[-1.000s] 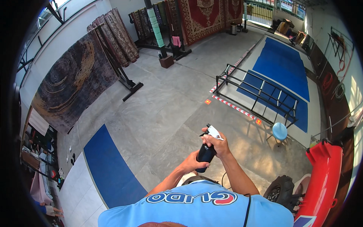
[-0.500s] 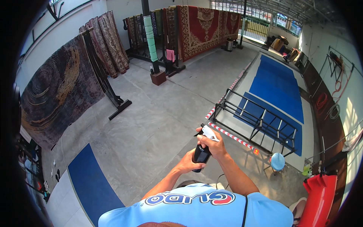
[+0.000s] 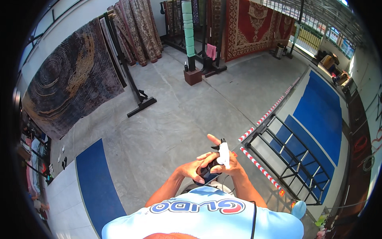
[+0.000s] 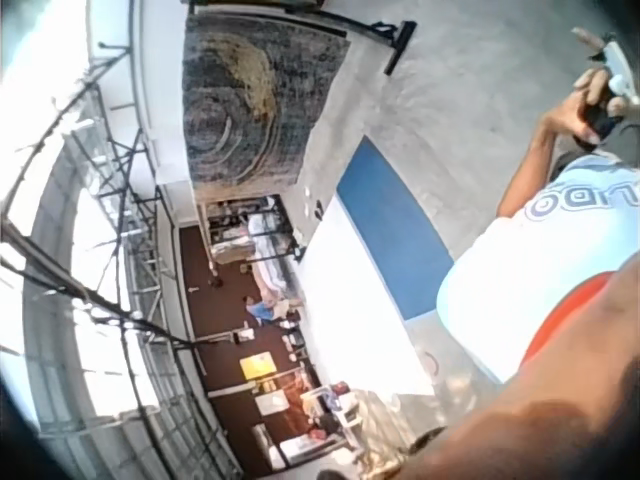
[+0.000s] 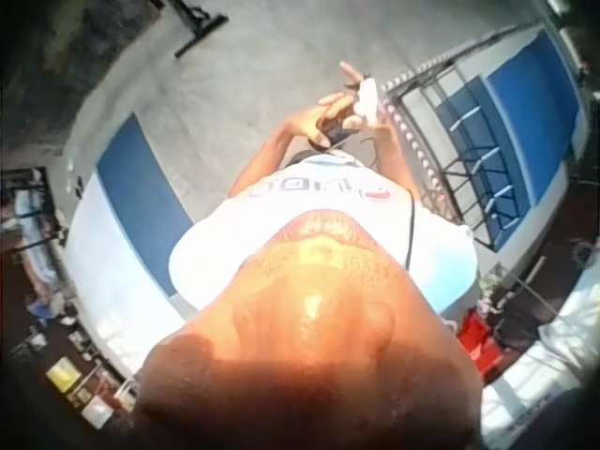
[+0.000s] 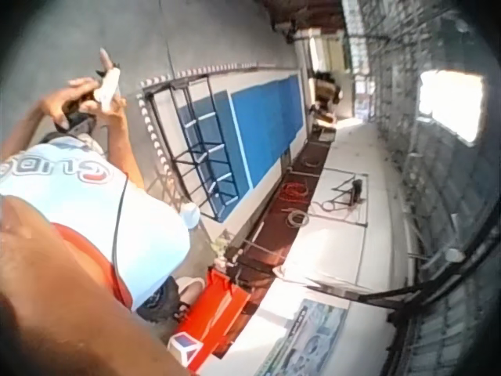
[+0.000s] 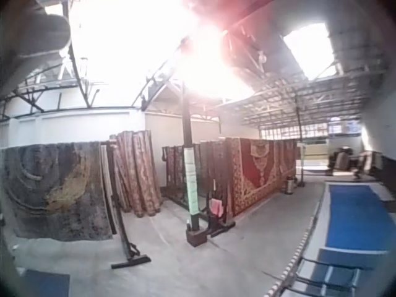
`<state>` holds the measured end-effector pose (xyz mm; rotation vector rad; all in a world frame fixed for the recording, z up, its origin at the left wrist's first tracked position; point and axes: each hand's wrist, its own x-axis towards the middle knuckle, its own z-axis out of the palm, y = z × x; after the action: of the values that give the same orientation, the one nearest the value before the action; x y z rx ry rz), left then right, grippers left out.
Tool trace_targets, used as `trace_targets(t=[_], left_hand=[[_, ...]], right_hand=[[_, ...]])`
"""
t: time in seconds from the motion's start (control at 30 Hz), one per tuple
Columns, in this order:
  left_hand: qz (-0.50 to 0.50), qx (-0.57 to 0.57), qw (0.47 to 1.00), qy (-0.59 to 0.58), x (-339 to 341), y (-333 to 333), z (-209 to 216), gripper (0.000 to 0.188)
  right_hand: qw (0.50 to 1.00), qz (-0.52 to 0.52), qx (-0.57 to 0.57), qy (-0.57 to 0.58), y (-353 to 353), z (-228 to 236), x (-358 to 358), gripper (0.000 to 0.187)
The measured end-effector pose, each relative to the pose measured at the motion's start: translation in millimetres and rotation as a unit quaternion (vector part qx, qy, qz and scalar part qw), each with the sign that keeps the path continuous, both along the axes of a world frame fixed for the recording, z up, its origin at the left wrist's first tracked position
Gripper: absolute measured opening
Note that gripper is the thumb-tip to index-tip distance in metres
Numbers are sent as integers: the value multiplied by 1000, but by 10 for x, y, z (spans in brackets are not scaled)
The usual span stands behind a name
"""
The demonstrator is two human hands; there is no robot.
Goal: Assembling a spray bottle with cleaning solution and checking laundry equipment in a commercial laundry facility.
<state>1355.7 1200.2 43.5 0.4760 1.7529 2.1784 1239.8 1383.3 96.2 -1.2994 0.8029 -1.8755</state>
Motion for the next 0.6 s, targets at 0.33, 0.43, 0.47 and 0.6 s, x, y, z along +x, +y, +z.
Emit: trace_targets(t=[0.33, 0.43, 0.47, 0.6], left_hand=[[176, -51, 982, -55, -1529, -1116, 506, 65], [228, -67, 971, -21, -1910, -1424, 222, 67], [231, -65, 971, -22, -2008, -1543, 147, 67], [254, -98, 961, -46, -2505, -2115, 31, 71]], right_hand=[[979, -140, 139, -50, -1451, 216, -1731, 44], [978, -148, 136, -61, -1868, 143, -2111, 40], [977, -142, 140, -74, -2006, 124, -2225, 43], [981, -80, 163, -73, -2611, -12, -2830, 56]])
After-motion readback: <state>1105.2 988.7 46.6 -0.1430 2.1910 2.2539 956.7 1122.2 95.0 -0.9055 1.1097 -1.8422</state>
